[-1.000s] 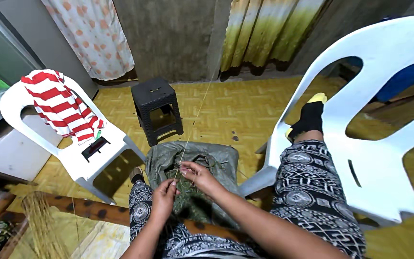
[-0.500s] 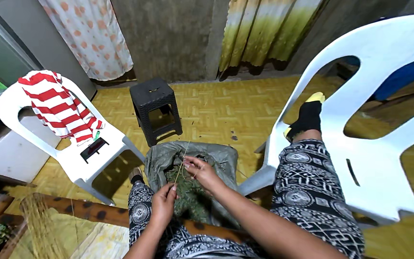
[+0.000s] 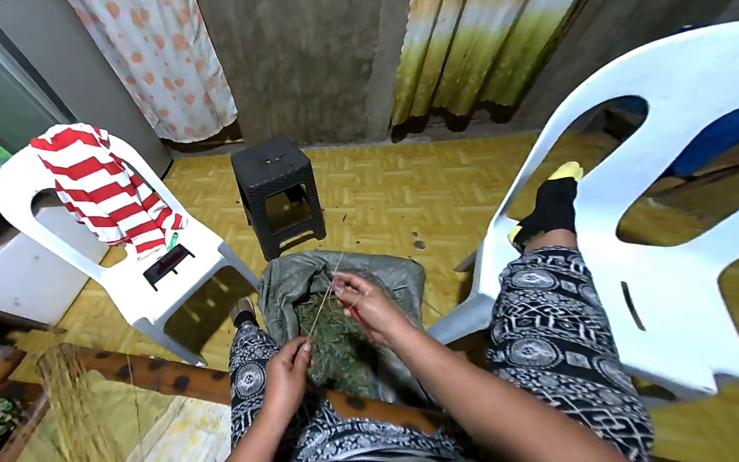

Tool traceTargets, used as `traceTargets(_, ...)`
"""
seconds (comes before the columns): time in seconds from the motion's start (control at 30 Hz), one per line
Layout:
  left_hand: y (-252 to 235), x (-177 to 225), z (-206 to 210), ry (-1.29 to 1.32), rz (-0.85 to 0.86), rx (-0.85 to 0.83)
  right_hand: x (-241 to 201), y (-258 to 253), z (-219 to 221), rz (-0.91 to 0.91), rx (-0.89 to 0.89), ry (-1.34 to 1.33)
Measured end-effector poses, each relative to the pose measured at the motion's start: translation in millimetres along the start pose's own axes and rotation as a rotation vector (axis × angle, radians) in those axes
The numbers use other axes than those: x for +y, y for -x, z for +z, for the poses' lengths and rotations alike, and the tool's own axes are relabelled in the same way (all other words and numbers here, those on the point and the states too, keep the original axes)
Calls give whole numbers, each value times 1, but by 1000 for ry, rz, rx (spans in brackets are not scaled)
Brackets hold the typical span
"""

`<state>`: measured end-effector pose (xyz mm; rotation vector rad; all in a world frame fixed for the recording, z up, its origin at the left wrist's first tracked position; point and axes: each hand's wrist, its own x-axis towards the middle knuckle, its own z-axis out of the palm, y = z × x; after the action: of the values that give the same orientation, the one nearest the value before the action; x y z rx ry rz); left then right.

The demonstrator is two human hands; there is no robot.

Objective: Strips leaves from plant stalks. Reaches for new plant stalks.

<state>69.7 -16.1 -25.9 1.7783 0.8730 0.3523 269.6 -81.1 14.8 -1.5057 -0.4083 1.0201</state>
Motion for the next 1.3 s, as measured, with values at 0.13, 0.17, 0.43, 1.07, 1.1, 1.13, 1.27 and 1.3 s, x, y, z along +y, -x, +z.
traceTargets(0.13,1,1,1,-68,32,5,3,-2,0,18,59,-67)
traceTargets(0.17,2,1,0,-84,41,3,2,-3,-2,25,77,-80)
traceTargets(0.43,10,-9,1,-142,108,20,-2,-16,-15,57,141,-209)
traceTargets(1.07,13,-7,-1,-227,128,59,7,-6,-2,40,96,-111)
traceTargets(1.1,14,-8,-1,-225,132,54,6,-7,-3,37,111,-123)
traceTargets(1.13,14,-10,-1,-223,141,55,4,-9,-4,38,128,-138)
traceTargets(1.27,19,-19,-4,-213,179,44,-1,-16,-14,70,157,-197)
traceTargets(1.3,20,-21,-5,-210,180,35,-1,-18,-16,73,163,-207)
